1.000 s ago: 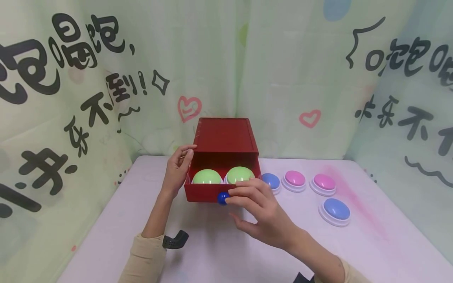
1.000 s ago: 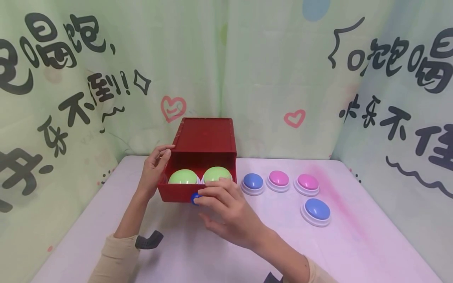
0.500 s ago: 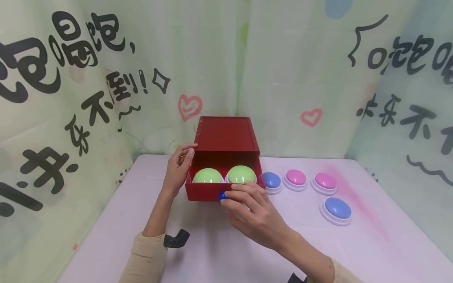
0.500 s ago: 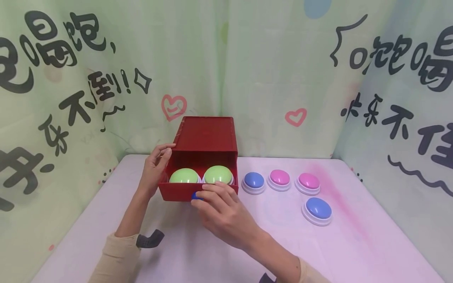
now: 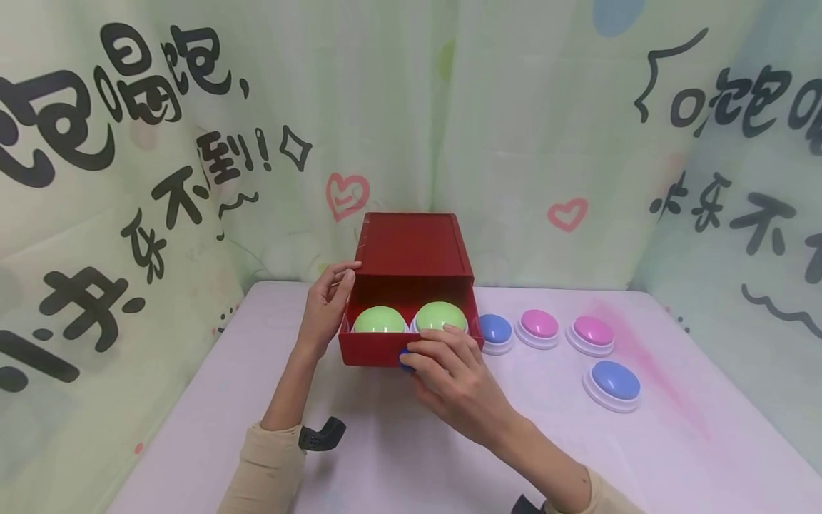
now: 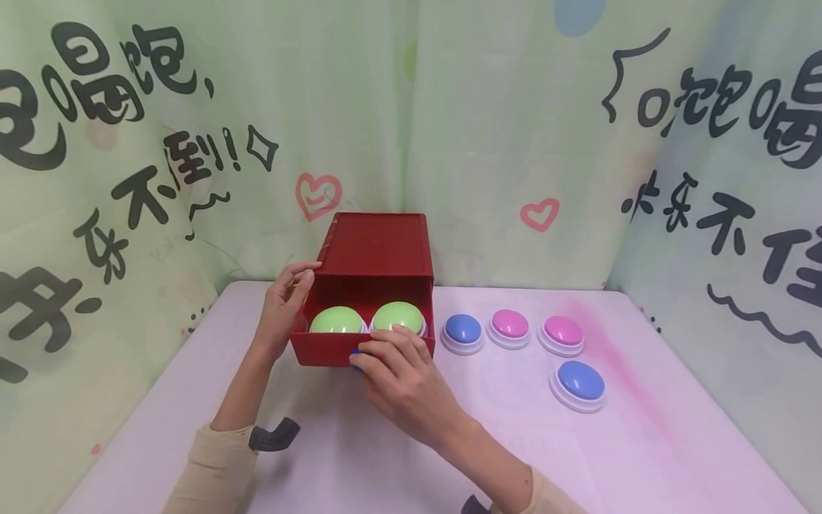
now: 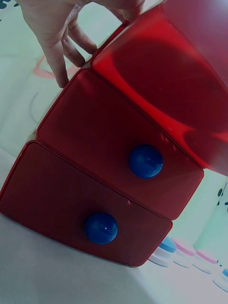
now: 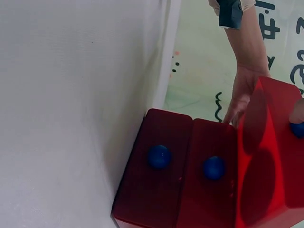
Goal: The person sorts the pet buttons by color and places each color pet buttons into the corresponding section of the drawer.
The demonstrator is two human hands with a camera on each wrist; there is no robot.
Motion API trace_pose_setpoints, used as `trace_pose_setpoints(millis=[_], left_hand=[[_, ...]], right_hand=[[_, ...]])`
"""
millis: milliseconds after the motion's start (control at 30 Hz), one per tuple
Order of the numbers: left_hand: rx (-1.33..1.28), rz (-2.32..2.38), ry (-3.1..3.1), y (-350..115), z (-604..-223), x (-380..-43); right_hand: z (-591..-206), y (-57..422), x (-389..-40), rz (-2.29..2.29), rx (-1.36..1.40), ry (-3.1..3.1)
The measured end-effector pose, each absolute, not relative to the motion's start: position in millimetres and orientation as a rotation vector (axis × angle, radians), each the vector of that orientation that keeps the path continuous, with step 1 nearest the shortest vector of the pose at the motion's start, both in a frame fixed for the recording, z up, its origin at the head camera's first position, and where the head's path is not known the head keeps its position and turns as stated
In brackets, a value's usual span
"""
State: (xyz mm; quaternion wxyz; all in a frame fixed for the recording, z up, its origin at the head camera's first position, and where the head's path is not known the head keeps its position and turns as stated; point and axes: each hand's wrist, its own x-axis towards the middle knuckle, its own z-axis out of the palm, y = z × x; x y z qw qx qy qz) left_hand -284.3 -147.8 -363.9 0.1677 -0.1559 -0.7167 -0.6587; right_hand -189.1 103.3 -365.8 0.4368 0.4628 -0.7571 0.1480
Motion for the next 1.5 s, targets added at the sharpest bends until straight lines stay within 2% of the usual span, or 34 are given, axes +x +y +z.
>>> trace_pose_setpoints(millis=[667, 1500], left_hand=[[-0.423, -1.936, -2.031, -147, -360, -285], [-0.427, -2.001, -2.001, -145, -362, -284]], right_hand=[[-356, 99, -215, 0.438, 1.122, -1.852], [-372, 93, -278, 0.440, 1.004, -1.811]])
